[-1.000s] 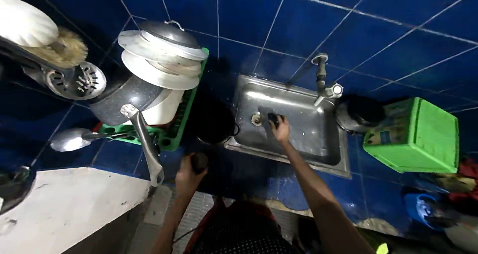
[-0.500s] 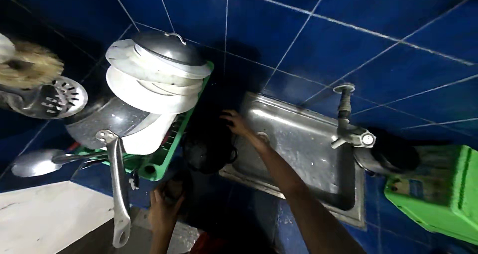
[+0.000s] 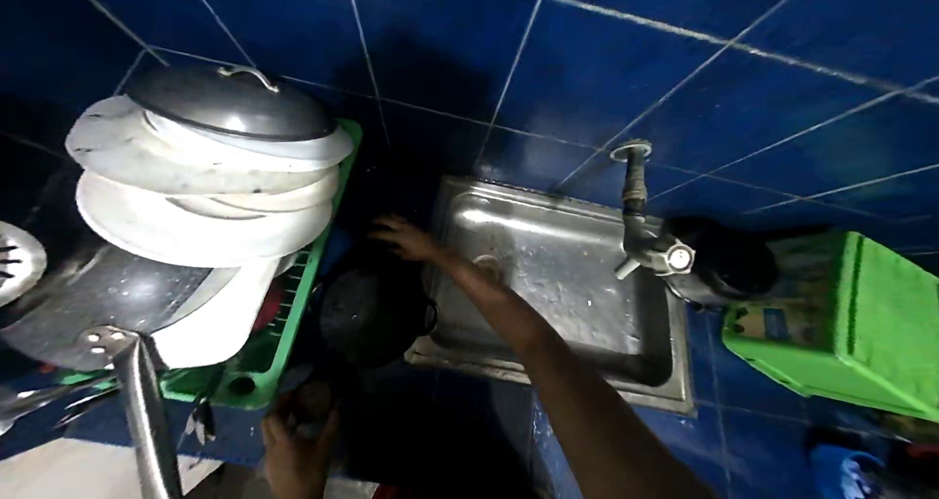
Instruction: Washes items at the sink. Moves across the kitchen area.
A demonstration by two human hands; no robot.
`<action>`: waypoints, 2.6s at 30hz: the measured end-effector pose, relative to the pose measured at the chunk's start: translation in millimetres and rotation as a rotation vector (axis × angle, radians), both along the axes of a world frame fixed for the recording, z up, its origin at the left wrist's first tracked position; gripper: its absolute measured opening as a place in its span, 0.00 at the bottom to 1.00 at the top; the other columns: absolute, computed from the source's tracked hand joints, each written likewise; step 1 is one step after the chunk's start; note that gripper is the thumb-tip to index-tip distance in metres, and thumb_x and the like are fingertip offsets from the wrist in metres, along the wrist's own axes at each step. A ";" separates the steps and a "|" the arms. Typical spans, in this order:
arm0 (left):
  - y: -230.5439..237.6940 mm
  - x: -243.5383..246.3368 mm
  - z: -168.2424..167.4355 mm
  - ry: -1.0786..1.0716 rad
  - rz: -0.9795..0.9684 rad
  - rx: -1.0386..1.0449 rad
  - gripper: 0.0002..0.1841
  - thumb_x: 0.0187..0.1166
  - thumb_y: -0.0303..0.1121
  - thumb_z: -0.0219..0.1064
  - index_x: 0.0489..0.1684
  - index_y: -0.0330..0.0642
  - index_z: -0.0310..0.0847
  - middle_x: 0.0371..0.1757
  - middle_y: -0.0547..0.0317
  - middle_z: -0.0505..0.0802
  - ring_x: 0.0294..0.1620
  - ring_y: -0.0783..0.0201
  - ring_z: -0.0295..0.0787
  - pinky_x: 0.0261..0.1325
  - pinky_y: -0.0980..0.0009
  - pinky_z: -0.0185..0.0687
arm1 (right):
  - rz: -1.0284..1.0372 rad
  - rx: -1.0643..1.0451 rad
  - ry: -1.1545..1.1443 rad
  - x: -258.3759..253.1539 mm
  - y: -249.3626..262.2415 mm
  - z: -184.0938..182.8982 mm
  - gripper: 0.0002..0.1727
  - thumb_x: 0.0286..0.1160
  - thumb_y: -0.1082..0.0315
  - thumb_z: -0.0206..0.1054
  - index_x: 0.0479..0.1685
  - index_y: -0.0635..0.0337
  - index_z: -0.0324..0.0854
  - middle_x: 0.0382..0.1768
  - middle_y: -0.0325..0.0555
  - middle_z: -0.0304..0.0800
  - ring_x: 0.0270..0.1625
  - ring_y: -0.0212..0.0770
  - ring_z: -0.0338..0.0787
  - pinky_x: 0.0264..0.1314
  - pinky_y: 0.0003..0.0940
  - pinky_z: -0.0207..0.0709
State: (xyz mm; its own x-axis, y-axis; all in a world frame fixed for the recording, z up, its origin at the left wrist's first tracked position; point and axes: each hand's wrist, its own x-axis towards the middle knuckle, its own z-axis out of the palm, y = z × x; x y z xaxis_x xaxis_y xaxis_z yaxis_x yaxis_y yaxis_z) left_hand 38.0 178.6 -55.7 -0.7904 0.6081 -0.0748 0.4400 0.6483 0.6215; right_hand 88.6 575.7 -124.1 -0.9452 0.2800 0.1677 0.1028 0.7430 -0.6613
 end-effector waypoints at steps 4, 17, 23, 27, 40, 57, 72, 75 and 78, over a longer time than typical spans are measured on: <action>-0.2 9.8 1.6 -0.010 -0.002 0.018 0.45 0.67 0.36 0.82 0.81 0.20 0.59 0.73 0.15 0.75 0.71 0.26 0.78 0.70 0.39 0.79 | -0.528 -0.104 -0.051 21.3 32.9 9.4 0.27 0.75 0.71 0.73 0.77 0.55 0.80 0.85 0.60 0.68 0.86 0.63 0.69 0.86 0.57 0.67; -48.1 35.8 28.3 0.163 -0.416 0.331 0.35 0.73 0.32 0.73 0.72 0.11 0.65 0.74 0.10 0.72 0.80 0.23 0.67 0.85 0.46 0.64 | -1.378 -0.103 -0.103 429.0 -265.1 65.2 0.24 0.75 0.67 0.71 0.69 0.68 0.83 0.74 0.72 0.78 0.78 0.69 0.77 0.83 0.60 0.69; 14.6 74.7 40.6 0.278 -0.674 0.598 0.26 0.81 0.41 0.68 0.70 0.31 0.75 0.70 0.33 0.82 0.78 0.49 0.76 0.80 0.60 0.72 | -1.848 0.071 -0.314 557.1 -356.3 38.4 0.24 0.75 0.72 0.71 0.71 0.71 0.81 0.76 0.81 0.72 0.78 0.83 0.71 0.80 0.73 0.64; 123.2 121.0 118.0 0.373 -0.801 0.812 0.23 0.83 0.42 0.67 0.72 0.43 0.73 0.70 0.44 0.82 0.79 0.55 0.74 0.82 0.61 0.69 | -1.746 0.149 -0.291 585.7 -329.4 26.5 0.24 0.71 0.73 0.72 0.69 0.67 0.83 0.75 0.80 0.74 0.76 0.83 0.73 0.77 0.75 0.66; 356.9 263.4 169.8 0.515 -1.146 0.154 0.31 0.85 0.44 0.67 0.82 0.34 0.67 0.77 0.30 0.78 0.65 0.26 0.84 0.61 0.30 0.80 | -0.984 -0.087 -0.565 561.5 -103.1 26.1 0.27 0.79 0.65 0.66 0.80 0.52 0.78 0.87 0.56 0.67 0.92 0.59 0.58 0.94 0.53 0.50; 383.6 318.1 252.0 0.290 -0.730 -0.558 0.32 0.90 0.56 0.50 0.45 0.30 0.88 0.54 0.31 0.91 0.61 0.33 0.87 0.54 0.33 0.78 | -0.366 -0.781 -0.718 363.2 -95.5 27.3 0.38 0.75 0.52 0.74 0.80 0.65 0.71 0.76 0.65 0.78 0.79 0.57 0.78 0.84 0.54 0.68; 292.6 351.1 32.1 -1.659 0.742 0.511 0.29 0.96 0.49 0.38 0.83 0.35 0.58 0.72 0.35 0.80 0.60 0.50 0.85 0.60 0.62 0.84 | -0.759 -0.294 -0.493 437.6 -167.6 40.7 0.33 0.74 0.52 0.74 0.77 0.61 0.78 0.78 0.65 0.75 0.77 0.64 0.78 0.79 0.54 0.74; 304.3 356.6 41.9 -1.507 0.783 0.741 0.25 0.97 0.42 0.37 0.82 0.33 0.58 0.72 0.38 0.79 0.61 0.54 0.83 0.63 0.63 0.80 | -0.801 -0.199 -0.342 441.1 -178.1 27.9 0.33 0.70 0.56 0.77 0.74 0.63 0.81 0.75 0.67 0.78 0.75 0.67 0.80 0.77 0.56 0.75; 309.6 349.8 38.5 -1.273 0.645 0.664 0.24 0.97 0.42 0.40 0.82 0.39 0.64 0.80 0.47 0.74 0.72 0.57 0.73 0.71 0.58 0.71 | -0.846 -0.133 -0.224 440.3 -184.2 16.6 0.30 0.65 0.58 0.79 0.69 0.62 0.85 0.72 0.67 0.81 0.71 0.67 0.83 0.71 0.58 0.79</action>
